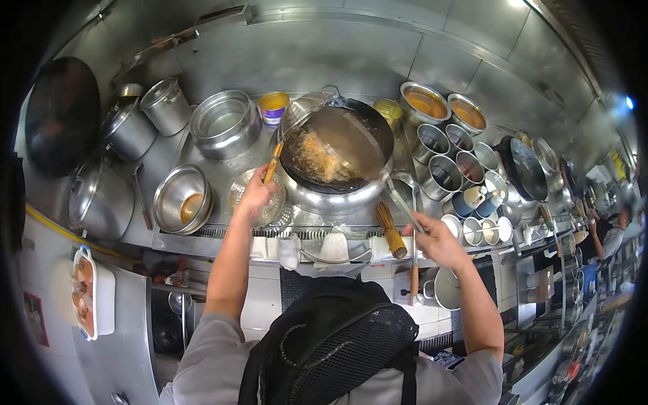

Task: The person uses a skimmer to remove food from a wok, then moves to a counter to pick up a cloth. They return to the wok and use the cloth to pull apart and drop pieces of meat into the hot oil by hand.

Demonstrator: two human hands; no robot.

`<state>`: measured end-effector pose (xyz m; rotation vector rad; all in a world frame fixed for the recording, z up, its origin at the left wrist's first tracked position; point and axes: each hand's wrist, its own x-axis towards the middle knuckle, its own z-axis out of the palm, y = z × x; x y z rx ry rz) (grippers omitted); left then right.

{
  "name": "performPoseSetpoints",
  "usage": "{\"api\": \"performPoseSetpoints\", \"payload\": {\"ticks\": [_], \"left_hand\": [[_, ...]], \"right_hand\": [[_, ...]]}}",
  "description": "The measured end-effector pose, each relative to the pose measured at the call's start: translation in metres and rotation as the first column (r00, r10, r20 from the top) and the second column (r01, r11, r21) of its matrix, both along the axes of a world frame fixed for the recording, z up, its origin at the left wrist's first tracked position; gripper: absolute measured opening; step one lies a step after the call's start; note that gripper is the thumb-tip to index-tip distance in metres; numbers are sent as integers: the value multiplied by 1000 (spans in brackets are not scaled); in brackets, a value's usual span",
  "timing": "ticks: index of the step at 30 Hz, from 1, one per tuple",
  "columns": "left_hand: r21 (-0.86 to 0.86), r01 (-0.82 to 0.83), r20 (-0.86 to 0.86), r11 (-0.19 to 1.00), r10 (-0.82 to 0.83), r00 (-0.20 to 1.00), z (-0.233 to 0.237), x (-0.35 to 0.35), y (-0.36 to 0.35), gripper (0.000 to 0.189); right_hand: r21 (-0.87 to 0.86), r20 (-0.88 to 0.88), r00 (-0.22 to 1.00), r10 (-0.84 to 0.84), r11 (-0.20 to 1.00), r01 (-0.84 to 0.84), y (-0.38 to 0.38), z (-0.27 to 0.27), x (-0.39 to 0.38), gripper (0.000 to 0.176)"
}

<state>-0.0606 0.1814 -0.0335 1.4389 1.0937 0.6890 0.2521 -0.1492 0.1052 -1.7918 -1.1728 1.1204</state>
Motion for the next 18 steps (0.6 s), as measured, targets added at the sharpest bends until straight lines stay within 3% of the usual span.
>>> {"api": "performPoseSetpoints", "payload": {"ticks": [4, 6, 10, 12, 16, 18], "left_hand": [[-108, 32, 70, 994, -24, 997, 20, 1, 0, 73], [-105, 23, 69, 994, -16, 997, 20, 4, -2, 72], [-119, 41, 108, 992, -29, 994, 13, 0, -4, 70], [-124, 48, 99, 991, -36, 994, 10, -2, -5, 71], [-49, 36, 31, 998, -35, 999, -1, 0, -2, 72], [18, 39, -5, 999, -39, 999, -6, 3, -3, 70]], "right_hand": [[-11, 141, 984, 110, 994, -110, 36, -23, -26, 48], [139, 369, 903, 220, 948, -288, 59, -46, -26, 45], [98, 461, 864, 204, 955, -278, 75, -61, -23, 43], [195, 557, 816, 154, 931, -309, 76, -74, -17, 43], [246, 569, 814, 115, 921, -302, 71, -79, -8, 43], [219, 495, 866, 67, 955, -199, 56, -74, -6, 45]]}}
